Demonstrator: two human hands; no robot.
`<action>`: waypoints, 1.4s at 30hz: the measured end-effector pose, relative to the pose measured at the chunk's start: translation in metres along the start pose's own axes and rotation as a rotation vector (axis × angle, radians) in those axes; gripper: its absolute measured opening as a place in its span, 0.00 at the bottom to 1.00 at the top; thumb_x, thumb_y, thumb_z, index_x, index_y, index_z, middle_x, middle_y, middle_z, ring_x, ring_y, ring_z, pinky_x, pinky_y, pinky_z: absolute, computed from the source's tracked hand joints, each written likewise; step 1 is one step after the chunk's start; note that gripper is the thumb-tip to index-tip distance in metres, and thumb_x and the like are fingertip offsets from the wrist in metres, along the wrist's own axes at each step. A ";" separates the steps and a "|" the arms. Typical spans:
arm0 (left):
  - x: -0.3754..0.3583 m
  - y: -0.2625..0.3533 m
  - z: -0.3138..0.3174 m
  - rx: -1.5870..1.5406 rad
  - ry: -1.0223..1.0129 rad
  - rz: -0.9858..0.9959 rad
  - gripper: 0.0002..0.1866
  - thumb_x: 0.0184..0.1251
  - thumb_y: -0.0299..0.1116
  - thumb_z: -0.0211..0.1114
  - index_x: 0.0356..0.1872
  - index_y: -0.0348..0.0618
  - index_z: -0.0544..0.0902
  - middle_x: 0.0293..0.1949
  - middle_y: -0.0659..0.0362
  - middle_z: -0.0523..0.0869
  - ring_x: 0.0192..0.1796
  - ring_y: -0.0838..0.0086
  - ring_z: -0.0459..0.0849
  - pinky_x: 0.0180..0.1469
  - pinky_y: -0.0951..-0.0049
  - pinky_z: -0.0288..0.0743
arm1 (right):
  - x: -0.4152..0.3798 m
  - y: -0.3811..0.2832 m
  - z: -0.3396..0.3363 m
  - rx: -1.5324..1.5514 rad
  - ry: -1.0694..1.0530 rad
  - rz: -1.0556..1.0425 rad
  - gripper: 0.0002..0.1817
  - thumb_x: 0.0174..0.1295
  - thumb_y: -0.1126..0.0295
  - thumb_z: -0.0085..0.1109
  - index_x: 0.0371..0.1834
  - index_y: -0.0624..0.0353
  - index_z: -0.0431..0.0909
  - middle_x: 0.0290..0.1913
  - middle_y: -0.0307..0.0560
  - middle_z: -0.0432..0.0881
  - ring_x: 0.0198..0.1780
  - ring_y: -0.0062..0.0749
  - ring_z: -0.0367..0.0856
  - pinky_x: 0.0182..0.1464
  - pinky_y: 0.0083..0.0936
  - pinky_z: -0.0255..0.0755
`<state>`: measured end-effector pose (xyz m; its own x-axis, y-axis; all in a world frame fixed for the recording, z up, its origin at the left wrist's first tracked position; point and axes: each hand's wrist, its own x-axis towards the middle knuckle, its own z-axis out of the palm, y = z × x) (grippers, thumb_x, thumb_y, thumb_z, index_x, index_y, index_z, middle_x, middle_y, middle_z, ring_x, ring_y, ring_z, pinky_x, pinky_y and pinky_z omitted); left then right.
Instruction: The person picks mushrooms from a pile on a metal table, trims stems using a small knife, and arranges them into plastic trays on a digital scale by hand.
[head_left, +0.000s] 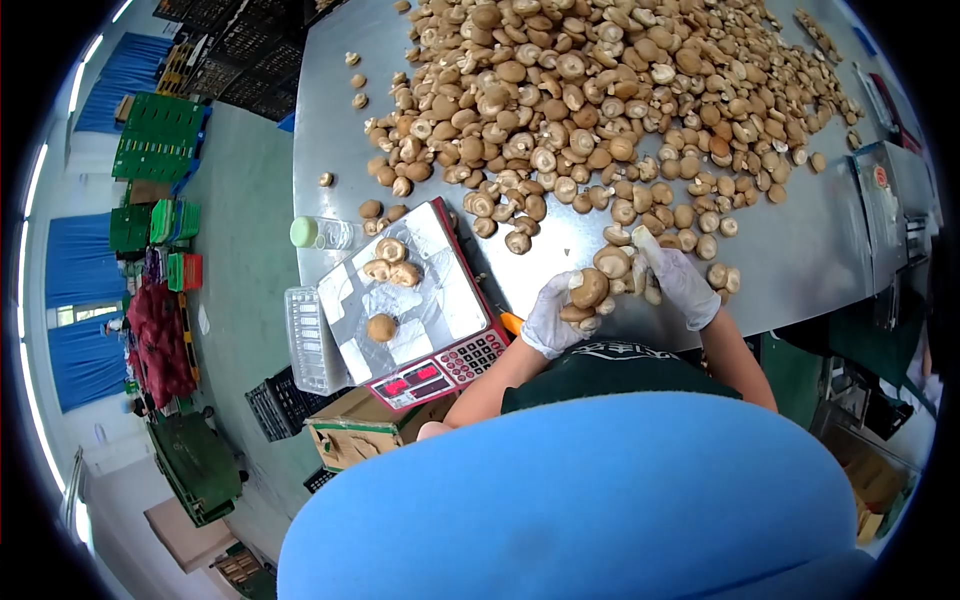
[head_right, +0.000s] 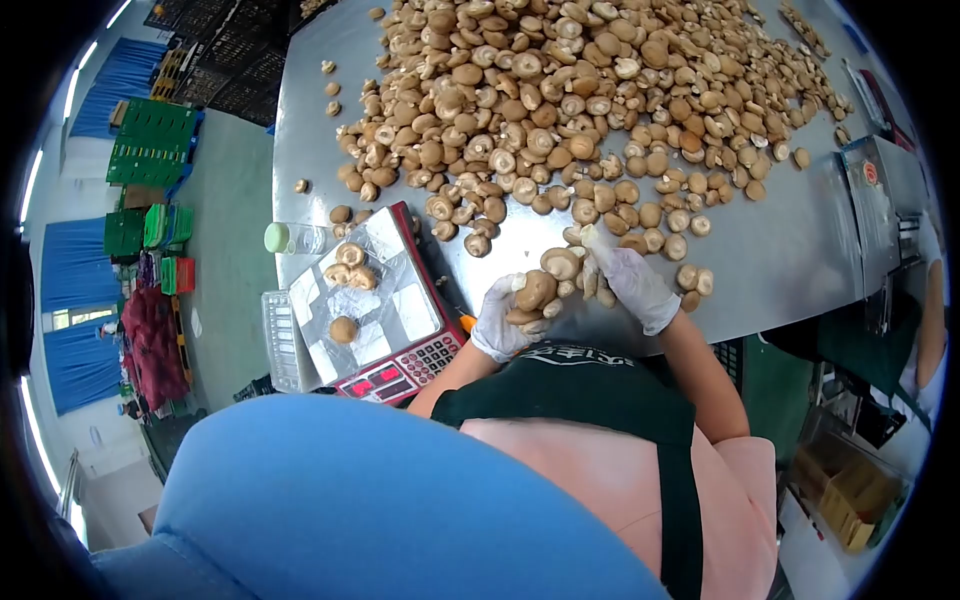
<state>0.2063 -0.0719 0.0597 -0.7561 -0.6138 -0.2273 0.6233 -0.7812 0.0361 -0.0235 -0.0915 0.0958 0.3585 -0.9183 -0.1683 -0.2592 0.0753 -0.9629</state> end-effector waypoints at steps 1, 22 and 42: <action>-0.001 -0.001 0.003 0.001 0.039 0.021 0.27 0.71 0.44 0.56 0.62 0.32 0.71 0.48 0.45 0.82 0.37 0.66 0.85 0.23 0.78 0.79 | 0.000 0.005 0.003 0.007 0.027 0.022 0.22 0.81 0.57 0.39 0.53 0.63 0.80 0.25 0.44 0.81 0.30 0.29 0.79 0.35 0.26 0.72; -0.174 0.093 0.042 1.988 1.246 1.266 0.23 0.61 0.26 0.71 0.59 0.40 0.81 0.53 0.50 0.82 0.56 0.64 0.80 0.58 0.63 0.75 | -0.019 0.037 -0.029 -0.590 0.255 0.092 0.22 0.68 0.50 0.59 0.42 0.60 0.86 0.41 0.53 0.87 0.45 0.46 0.85 0.46 0.39 0.79; -0.183 0.121 0.018 2.042 1.483 1.002 0.26 0.65 0.26 0.66 0.65 0.38 0.75 0.62 0.46 0.77 0.62 0.56 0.78 0.65 0.57 0.72 | 0.074 0.062 -0.133 -0.771 0.585 0.009 0.29 0.64 0.57 0.63 0.69 0.47 0.73 0.68 0.50 0.74 0.71 0.49 0.68 0.71 0.44 0.66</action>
<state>0.4171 -0.0559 0.1229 0.3949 -0.8711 0.2919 -0.8295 -0.2015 0.5210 -0.1320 -0.2067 0.0517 -0.0954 -0.9829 0.1576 -0.8518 -0.0013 -0.5238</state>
